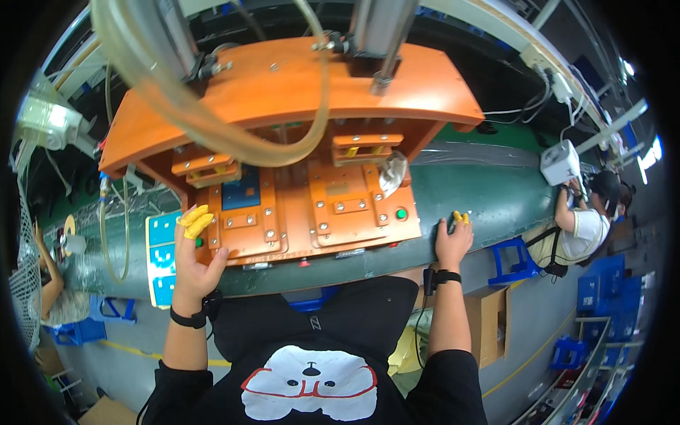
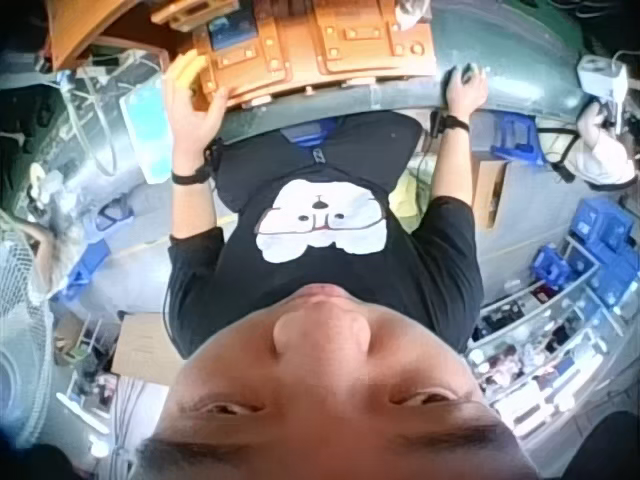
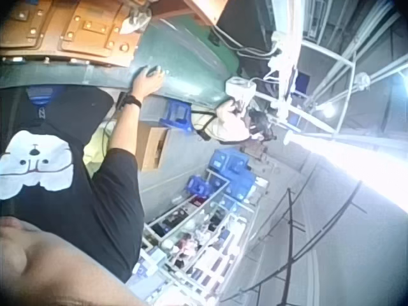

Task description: The worker uses a pneumatic press to assemble small black plastic parts into a larger component.

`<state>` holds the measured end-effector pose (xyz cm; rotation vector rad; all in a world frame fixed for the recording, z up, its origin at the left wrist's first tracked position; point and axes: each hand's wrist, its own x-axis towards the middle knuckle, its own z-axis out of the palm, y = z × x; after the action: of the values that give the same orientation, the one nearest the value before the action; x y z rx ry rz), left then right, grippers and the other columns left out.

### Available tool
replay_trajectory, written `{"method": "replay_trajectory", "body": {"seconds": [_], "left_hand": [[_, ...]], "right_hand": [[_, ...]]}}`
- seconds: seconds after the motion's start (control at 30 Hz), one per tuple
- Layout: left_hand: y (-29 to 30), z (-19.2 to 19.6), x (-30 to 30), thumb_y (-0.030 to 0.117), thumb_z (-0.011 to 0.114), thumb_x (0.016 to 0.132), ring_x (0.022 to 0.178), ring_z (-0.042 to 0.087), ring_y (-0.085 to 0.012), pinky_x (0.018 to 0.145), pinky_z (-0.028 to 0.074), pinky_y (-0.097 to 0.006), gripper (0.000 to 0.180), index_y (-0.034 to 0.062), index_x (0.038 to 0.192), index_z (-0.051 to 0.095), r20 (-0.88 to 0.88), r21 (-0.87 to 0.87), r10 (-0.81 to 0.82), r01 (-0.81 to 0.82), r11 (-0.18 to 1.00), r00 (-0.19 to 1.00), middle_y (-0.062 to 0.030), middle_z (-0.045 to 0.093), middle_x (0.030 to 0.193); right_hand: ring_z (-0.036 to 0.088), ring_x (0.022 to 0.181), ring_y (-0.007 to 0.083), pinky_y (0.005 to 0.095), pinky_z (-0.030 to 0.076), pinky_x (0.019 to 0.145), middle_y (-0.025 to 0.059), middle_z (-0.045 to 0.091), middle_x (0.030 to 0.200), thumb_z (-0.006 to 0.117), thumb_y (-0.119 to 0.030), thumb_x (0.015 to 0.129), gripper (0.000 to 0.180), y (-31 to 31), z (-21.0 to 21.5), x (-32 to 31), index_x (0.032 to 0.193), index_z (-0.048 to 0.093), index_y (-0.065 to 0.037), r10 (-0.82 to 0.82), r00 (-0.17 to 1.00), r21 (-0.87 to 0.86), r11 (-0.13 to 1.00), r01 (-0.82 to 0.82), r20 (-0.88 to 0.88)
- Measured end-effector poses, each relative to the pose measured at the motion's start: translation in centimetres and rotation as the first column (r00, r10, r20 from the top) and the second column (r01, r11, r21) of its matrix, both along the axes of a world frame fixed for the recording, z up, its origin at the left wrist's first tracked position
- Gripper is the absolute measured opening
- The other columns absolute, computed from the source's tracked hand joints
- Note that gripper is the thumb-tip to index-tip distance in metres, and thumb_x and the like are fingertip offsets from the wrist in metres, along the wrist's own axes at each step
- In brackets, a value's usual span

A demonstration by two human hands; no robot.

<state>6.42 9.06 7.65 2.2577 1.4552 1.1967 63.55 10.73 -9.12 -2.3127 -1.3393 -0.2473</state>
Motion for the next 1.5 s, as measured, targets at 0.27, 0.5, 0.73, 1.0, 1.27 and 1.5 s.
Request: {"method": "replay_trajectory", "body": {"seconds": [0.27, 0.5, 0.73, 1.0, 1.27, 1.5], "left_hand": [[0.8, -1.0, 0.6, 0.021, 0.081, 0.076, 0.143, 0.041, -0.0430, 0.121, 0.029, -0.053, 0.068, 0.0014, 0.137, 0.057, -0.073, -0.015, -0.010, 0.009, 1.000, 0.997, -0.0192, 0.054, 0.145], [0.5, -2.2, 0.4, 0.007, 0.082, 0.079, 0.131, 0.052, -0.0332, 0.116, 0.035, -0.045, 0.051, 0.0016, 0.126, 0.062, 0.337, -0.147, 0.024, 0.028, 0.989, 0.941, -0.0162, 0.061, 0.136], [0.7, -2.5, 0.3, 0.000, 0.083, 0.076, 0.129, 0.054, -0.0294, 0.110, 0.041, -0.039, 0.046, 0.0023, 0.117, 0.061, 0.449, -0.188, 0.035, 0.055, 0.981, 0.893, -0.0155, 0.063, 0.138], [1.0, -2.7, 0.3, 0.000, 0.084, 0.076, 0.129, 0.055, -0.0307, 0.110, 0.041, -0.041, 0.044, 0.0040, 0.113, 0.060, 0.475, -0.105, -0.039, 0.100, 0.989, 0.879, -0.0196, 0.063, 0.138], [0.3, -2.5, 0.1, -0.006, 0.081, 0.076, 0.129, 0.055, -0.0287, 0.107, 0.047, -0.039, 0.041, 0.0033, 0.110, 0.060, 0.492, -0.142, -0.017, 0.099, 0.985, 0.870, -0.0211, 0.059, 0.139], [0.8, -2.6, 0.2, -0.006, 0.081, 0.076, 0.129, 0.056, -0.0298, 0.108, 0.046, -0.040, 0.038, 0.0029, 0.106, 0.061, 0.440, -0.139, -0.059, 0.133, 0.981, 0.896, -0.0212, 0.059, 0.141]], "right_hand": [[0.044, 0.143, 0.0395, 0.0562, 0.029, 0.119, 0.0204, 0.060, 0.138, 0.069, -0.041, 0.092, 0.055, -0.6, 0.6, -0.1, 0.133, 0.064, -0.004, -0.054, 0.998, 0.009, 0.998, 0.055, -0.030], [0.043, 0.145, 0.0390, 0.0558, 0.028, 0.120, 0.0202, 0.058, 0.140, 0.069, -0.040, 0.091, 0.055, -0.3, 0.5, -0.3, 0.133, 0.064, -0.004, -0.058, 0.998, 0.008, 0.998, 0.058, -0.028], [0.042, 0.145, 0.0394, 0.0555, 0.027, 0.121, 0.0201, 0.058, 0.141, 0.068, -0.041, 0.092, 0.054, -0.1, 0.2, -0.6, 0.133, 0.064, -0.006, -0.043, 0.999, 0.021, 0.999, 0.044, -0.023], [0.043, 0.145, 0.0393, 0.0557, 0.027, 0.121, 0.0201, 0.059, 0.139, 0.066, -0.042, 0.094, 0.052, -0.2, 0.7, -0.4, 0.132, 0.065, -0.007, -0.056, 0.998, -0.009, 0.998, 0.055, -0.041], [0.043, 0.144, 0.0396, 0.0558, 0.028, 0.121, 0.0204, 0.059, 0.139, 0.067, -0.041, 0.094, 0.052, -0.4, 0.9, -0.9, 0.133, 0.065, -0.007, -0.047, 0.998, -0.006, 0.999, 0.047, -0.041], [0.049, 0.138, 0.0417, 0.0548, 0.034, 0.116, 0.0234, 0.061, 0.135, 0.070, -0.039, 0.091, 0.052, -0.4, -0.6, 0.0, 0.126, 0.066, -0.001, -0.025, 1.000, 0.034, 0.999, 0.025, 0.008]]}}
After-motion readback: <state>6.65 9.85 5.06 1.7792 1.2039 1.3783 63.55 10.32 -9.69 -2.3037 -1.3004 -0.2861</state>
